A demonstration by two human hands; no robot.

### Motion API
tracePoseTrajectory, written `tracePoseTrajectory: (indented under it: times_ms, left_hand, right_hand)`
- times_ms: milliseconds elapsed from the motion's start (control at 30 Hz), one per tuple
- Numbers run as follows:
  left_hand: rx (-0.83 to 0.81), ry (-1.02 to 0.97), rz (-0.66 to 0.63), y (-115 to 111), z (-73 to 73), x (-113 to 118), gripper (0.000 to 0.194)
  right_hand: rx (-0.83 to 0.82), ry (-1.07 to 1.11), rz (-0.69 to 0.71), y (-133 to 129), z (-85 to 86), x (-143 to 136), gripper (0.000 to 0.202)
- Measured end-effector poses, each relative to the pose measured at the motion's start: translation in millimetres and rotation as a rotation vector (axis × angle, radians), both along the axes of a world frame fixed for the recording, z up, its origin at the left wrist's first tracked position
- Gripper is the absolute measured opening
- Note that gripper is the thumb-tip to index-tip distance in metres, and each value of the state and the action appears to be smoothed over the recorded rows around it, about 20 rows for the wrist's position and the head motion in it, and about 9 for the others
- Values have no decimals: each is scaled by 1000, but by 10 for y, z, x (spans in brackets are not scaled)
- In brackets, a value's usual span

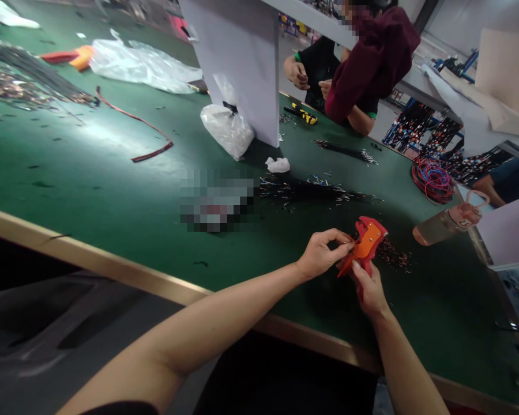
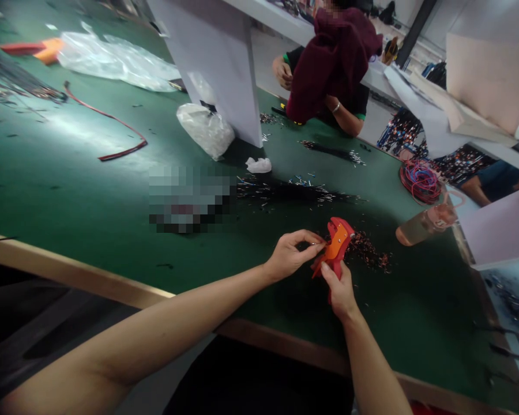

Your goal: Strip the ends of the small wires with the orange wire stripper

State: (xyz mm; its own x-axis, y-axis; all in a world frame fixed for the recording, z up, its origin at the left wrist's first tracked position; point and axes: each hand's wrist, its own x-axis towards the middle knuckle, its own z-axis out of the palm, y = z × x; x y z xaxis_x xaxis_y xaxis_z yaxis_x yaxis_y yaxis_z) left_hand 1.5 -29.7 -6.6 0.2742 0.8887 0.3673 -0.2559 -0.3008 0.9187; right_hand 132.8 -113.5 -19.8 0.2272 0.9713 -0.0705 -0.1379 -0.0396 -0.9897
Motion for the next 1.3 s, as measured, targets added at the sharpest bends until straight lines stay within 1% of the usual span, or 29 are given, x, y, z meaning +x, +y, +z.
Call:
tracePoseTrajectory:
  times_ms: [167, 333, 433, 633, 867, 967, 1100, 1200, 1300]
  left_hand:
    - [92, 1, -13, 4, -16, 11, 9]
    - [98, 12, -37, -5, -23, 4, 11]
    - [82, 19, -53, -9, -24, 3, 12]
    - [41, 15, -68, -14, -2, 3, 15]
    - [-8, 4, -95, -19, -1, 5, 16]
    - [-38, 3, -104, -11, 7, -3, 16]
    - [-142, -18, -62, 54, 52, -38, 20]
    - [-241, -77, -18, 137, 102, -75, 23]
    - [-308, -122, 14, 210, 139, -106, 26]
  right_hand:
    - [55, 9, -79, 13, -111, -12, 24]
    - [85, -41, -66, 10, -148, -24, 20]
    - [85, -57, -37, 4, -133, -51, 27]
    - [76, -52, -70, -18, -87, -92, 35]
    - [32, -5, -90, -10, -91, -126, 46]
    - [35, 29, -60, 7, -67, -125, 45]
    - [62, 132, 22, 26, 32, -60, 32]
    - [19, 210, 97, 22, 124, 13, 31]
    - [-23, 280, 164, 4, 186, 53, 31]
